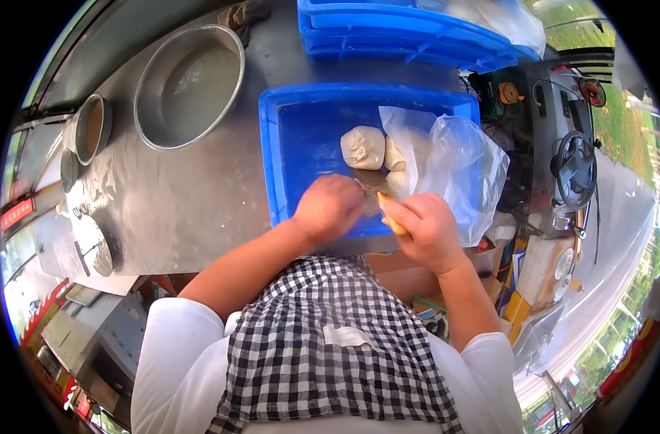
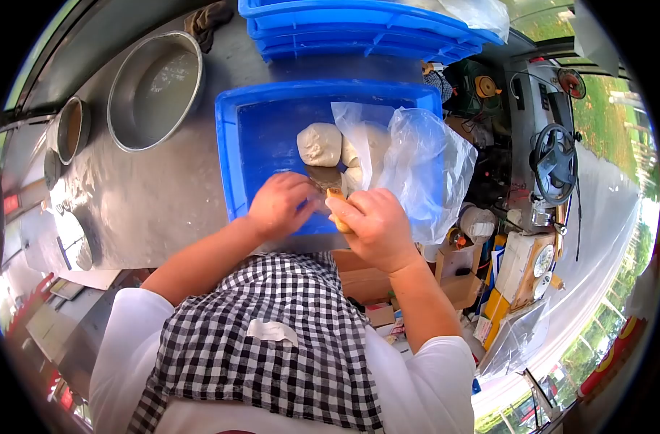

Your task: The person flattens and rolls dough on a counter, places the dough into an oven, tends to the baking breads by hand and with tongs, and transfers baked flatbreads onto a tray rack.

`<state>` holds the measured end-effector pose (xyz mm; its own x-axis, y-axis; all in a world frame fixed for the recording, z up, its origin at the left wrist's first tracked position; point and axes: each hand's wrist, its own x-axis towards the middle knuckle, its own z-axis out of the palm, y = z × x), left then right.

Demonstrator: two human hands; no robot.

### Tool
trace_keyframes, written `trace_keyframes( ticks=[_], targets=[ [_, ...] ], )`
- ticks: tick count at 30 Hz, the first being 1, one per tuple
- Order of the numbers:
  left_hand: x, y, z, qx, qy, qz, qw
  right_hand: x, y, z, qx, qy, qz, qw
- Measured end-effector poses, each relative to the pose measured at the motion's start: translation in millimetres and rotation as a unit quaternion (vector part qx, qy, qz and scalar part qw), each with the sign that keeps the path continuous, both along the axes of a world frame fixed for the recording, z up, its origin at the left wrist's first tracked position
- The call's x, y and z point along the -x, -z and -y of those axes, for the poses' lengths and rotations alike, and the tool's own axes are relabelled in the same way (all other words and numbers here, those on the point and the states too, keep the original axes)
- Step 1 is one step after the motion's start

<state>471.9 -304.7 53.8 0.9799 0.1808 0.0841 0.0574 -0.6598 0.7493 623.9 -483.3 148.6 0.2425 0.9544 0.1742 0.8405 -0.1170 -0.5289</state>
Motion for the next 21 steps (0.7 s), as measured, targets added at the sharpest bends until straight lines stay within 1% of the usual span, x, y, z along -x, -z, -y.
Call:
trace_keyframes(
  ticks=[1, 2, 4, 5, 7, 8, 11, 13, 16, 20, 21],
  targets=[
    [-1.0, 0.9, -8.3, -0.009, -0.017, -0.018, 1.000, -0.6, -7.1, 2.6, 0.006, 0.017, -0.029, 0.999],
    [-5.8, 2.7, -15.7, -0.015, -0.064, 0.011, 0.998, 1.1, -10.4, 5.3, -0.022, 0.079, -0.062, 0.995],
    [-18.5, 3.4, -26.7, -0.034, -0.092, 0.035, 0.994, 4.3, -14.0, 9.3, -0.079, 0.197, -0.126, 0.969],
    [-25.5, 1.8, -31.4, -0.043, -0.106, 0.049, 0.992, 4.2, -10.6, 11.4, -0.076, 0.260, -0.163, 0.949],
    [-40.7, -2.0, -32.9, -0.059, -0.078, 0.051, 0.994, 2.3, 4.0, 17.2, -0.069, 0.382, -0.232, 0.892],
    [-48.3, -3.5, -32.0, -0.071, -0.064, 0.055, 0.994, -1.1, 11.0, 15.1, -0.083, 0.388, -0.199, 0.896],
    [-63.0, 1.7, -27.7, -0.104, -0.056, 0.043, 0.992, -3.3, 16.2, 6.9, -0.071, 0.425, -0.224, 0.874],
    [-68.0, 8.0, -25.5, -0.132, -0.070, 0.042, 0.988, -5.8, 21.7, 1.3, -0.093, 0.420, -0.201, 0.880],
    [-64.2, 20.3, -32.7, -0.115, -0.052, 0.014, 0.992, -10.9, 31.6, -6.1, -0.106, 0.412, -0.194, 0.884],
    [-58.0, 24.4, -36.2, -0.077, -0.064, -0.005, 0.995, -16.4, 45.4, -12.3, -0.090, 0.396, -0.183, 0.896],
    [-56.7, 25.0, -36.5, -0.069, -0.069, -0.013, 0.995, -18.4, 47.2, -14.1, -0.087, 0.403, -0.193, 0.891]
  ],
)
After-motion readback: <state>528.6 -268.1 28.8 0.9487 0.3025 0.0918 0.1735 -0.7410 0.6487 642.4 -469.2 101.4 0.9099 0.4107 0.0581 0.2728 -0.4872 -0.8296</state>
